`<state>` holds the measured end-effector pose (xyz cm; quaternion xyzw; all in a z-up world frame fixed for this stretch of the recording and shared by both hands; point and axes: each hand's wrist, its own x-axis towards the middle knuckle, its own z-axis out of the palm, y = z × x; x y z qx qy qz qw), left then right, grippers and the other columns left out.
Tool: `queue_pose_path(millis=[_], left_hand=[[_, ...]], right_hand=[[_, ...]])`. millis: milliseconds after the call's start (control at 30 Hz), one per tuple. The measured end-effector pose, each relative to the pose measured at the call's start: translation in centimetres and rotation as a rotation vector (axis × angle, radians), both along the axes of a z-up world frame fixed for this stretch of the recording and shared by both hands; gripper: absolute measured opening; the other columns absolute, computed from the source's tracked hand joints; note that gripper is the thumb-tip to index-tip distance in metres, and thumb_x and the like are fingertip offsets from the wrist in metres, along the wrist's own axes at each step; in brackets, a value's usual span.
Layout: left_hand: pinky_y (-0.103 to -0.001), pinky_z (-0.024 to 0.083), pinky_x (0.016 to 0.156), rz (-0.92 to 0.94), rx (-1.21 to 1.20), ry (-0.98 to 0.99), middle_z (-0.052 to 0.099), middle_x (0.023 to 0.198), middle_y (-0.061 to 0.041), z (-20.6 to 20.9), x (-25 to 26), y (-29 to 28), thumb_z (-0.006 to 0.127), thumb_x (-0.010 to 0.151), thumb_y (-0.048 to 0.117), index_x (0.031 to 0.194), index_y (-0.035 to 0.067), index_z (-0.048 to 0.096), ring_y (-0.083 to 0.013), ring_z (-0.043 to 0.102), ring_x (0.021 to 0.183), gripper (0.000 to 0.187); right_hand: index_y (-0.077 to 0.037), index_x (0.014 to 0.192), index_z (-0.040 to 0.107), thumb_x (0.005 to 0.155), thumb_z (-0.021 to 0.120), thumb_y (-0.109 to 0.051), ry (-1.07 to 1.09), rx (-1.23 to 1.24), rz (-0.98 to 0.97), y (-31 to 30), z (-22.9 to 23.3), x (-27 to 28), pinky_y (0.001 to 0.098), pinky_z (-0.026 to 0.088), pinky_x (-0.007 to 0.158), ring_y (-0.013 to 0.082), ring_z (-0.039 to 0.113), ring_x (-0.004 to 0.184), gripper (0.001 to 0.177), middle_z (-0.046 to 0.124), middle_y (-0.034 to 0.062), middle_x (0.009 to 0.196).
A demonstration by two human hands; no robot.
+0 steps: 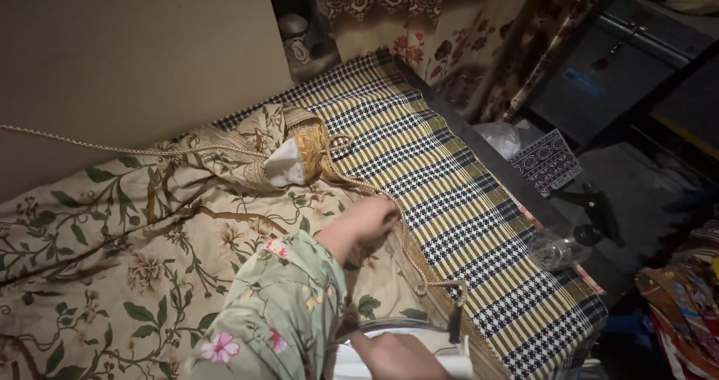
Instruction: Ironing a floral patterned cloth using a steam iron and a water spray bottle.
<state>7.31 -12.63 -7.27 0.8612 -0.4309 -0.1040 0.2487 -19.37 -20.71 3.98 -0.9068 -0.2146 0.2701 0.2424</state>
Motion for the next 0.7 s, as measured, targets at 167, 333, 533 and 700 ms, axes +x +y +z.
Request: queue_pose_path(millis=[167, 333, 533, 700], left_hand=[[-0.043, 0.057, 0.087, 0.069, 0.132, 0.120, 0.070, 0.106, -0.014, 8.7, -3.0, -1.5, 0.074, 0.086, 0.026, 0.107, 0.008, 0.071, -0.0322, 0.070, 0.098, 0.028], [-0.044, 0.056, 0.085, 0.024, 0.199, 0.084, 0.073, 0.106, -0.011, 8.9, -2.7, -1.8, 0.072, 0.077, 0.013, 0.109, 0.013, 0.072, -0.0300, 0.070, 0.099, 0.032], [-0.045, 0.055, 0.089, 0.168, 0.178, 0.104, 0.072, 0.109, -0.014, 10.4, -1.7, -1.6, 0.068, 0.089, 0.008, 0.110, 0.013, 0.076, -0.0324, 0.069, 0.103, 0.023], [-0.037, 0.056, 0.091, -0.082, 0.311, 0.444, 0.075, 0.117, -0.001, 11.1, 0.2, 2.5, 0.057, 0.082, -0.006, 0.115, 0.023, 0.078, -0.0203, 0.069, 0.104, 0.049]], right_hand=[[-0.003, 0.126, 0.054, 0.079, 0.080, -0.022, -0.026, 0.098, -0.199, 1.1, 4.2, 0.7, 0.0561, 0.053, 0.081, 0.0481, 0.069, 0.094, 0.057, 0.068, 0.0314, 0.089], [-0.010, 0.122, 0.062, 0.069, 0.089, -0.036, -0.125, 0.120, -0.548, 0.4, 7.4, 1.6, 0.0484, 0.057, 0.081, 0.0397, 0.073, 0.091, 0.066, 0.074, 0.0230, 0.099], [-0.012, 0.120, 0.061, 0.076, 0.083, -0.040, -0.125, 0.002, -0.626, -0.8, 8.3, 2.2, 0.0499, 0.057, 0.074, 0.0393, 0.073, 0.083, 0.057, 0.075, 0.0192, 0.092], [-0.006, 0.108, 0.060, 0.080, 0.079, -0.047, -0.286, -0.022, -0.511, -1.1, 6.9, 2.2, 0.0524, 0.056, 0.063, 0.0421, 0.071, 0.071, 0.053, 0.072, 0.0208, 0.076]])
